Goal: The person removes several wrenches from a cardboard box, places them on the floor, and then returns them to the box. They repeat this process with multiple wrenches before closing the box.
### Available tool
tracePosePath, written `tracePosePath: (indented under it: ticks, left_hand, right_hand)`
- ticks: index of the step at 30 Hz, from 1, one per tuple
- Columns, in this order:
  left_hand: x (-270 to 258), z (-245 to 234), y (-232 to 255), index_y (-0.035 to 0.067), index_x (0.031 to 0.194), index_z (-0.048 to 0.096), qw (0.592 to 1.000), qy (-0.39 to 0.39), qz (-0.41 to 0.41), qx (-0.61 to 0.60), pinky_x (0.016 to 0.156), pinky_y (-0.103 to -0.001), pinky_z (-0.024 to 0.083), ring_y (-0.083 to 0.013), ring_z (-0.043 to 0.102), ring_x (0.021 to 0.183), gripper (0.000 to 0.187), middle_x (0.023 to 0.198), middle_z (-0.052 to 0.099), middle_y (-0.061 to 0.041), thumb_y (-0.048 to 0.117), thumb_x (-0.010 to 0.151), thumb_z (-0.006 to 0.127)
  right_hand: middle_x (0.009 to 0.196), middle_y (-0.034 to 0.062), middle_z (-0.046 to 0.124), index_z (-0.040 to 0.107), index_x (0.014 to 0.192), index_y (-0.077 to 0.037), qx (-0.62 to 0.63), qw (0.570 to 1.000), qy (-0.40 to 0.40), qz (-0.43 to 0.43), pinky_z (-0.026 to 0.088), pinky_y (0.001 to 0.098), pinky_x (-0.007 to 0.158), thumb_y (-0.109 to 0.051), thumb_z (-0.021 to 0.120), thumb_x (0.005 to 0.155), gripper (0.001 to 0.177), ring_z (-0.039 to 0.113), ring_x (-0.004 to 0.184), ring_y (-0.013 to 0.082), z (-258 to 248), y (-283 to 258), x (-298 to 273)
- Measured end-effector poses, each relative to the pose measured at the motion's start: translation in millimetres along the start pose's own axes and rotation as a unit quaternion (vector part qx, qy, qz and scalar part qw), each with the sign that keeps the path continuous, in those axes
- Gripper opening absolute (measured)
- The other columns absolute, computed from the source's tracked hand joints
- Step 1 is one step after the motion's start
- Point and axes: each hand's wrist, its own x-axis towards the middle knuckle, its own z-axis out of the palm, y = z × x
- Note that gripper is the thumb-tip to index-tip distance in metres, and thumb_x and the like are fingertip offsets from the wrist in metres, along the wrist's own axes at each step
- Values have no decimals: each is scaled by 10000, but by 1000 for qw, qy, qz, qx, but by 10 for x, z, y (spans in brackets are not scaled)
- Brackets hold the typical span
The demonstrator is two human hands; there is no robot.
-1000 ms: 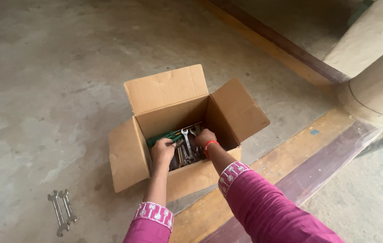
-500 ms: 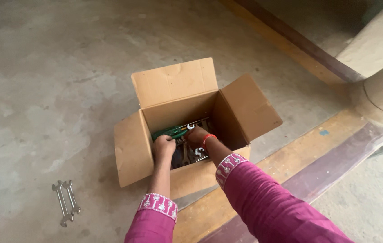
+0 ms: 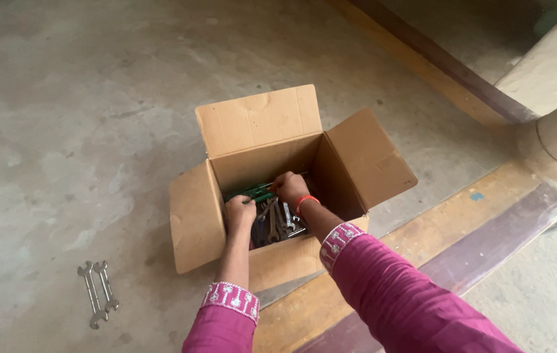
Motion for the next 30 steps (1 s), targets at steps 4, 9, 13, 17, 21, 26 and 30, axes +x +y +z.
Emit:
tracePosePath:
  ticks: [4,9,13,17,21,26,30]
  left_hand:
    - [-32,18,-13,62,998,796,1000,8,11,0,919,-440,554,-387,721,999,242,985,751,-233,231,827,767]
    - [21,7,31,100,1070,789,997,-23,-28,75,970,-460,532,-393,687,1078,334,1062,740,-220,305,806,780]
    - [89,-4,86,125,1102,791,982,-107,-95,127,1013,-459,510,-384,646,1167,363,1171,706,-203,329,805,748]
    - [71,-37,139,136,1097,796,982,-121,-92,112,1025,-450,523,-367,668,1179,370,1182,732,-197,364,811,734]
    - [35,-90,197,156,1092,796,976,-134,-126,119,1034,-456,507,-368,647,1196,386,1200,711,-199,436,834,739]
    - [29,-52,167,140,1084,801,983,-111,-104,102,1020,-457,519,-378,665,1169,373,1165,726,-216,399,820,746]
    - [106,48,9,134,1085,790,988,-82,-74,104,1005,-475,504,-399,645,1150,370,1147,708,-222,374,806,757]
  right_hand:
    - [906,149,766,758,958,-91,-70,990,-56,-112,591,384,787,-55,773,765,197,742,866,305,6,-112,9]
    - [911,120,761,810,901,-153,-129,985,-95,-57,568,405,813,-138,848,719,186,722,874,312,119,-307,-46]
    - [846,121,776,826,835,-146,-69,991,-93,-69,615,358,800,-107,821,697,143,771,798,266,214,-267,-39]
    - [847,107,778,837,844,-166,-73,988,-94,-100,609,347,801,-104,834,669,186,764,791,256,294,-175,89]
    - [868,87,782,855,870,-199,-98,985,-91,-108,597,347,811,-120,808,696,196,760,809,256,436,-116,158]
    - [886,101,787,826,944,-167,-54,991,-97,-75,621,342,804,-184,787,769,180,784,809,241,532,11,191]
    - [927,136,779,822,1004,-151,-81,992,-43,-84,590,366,844,-168,824,732,273,752,859,268,550,28,206]
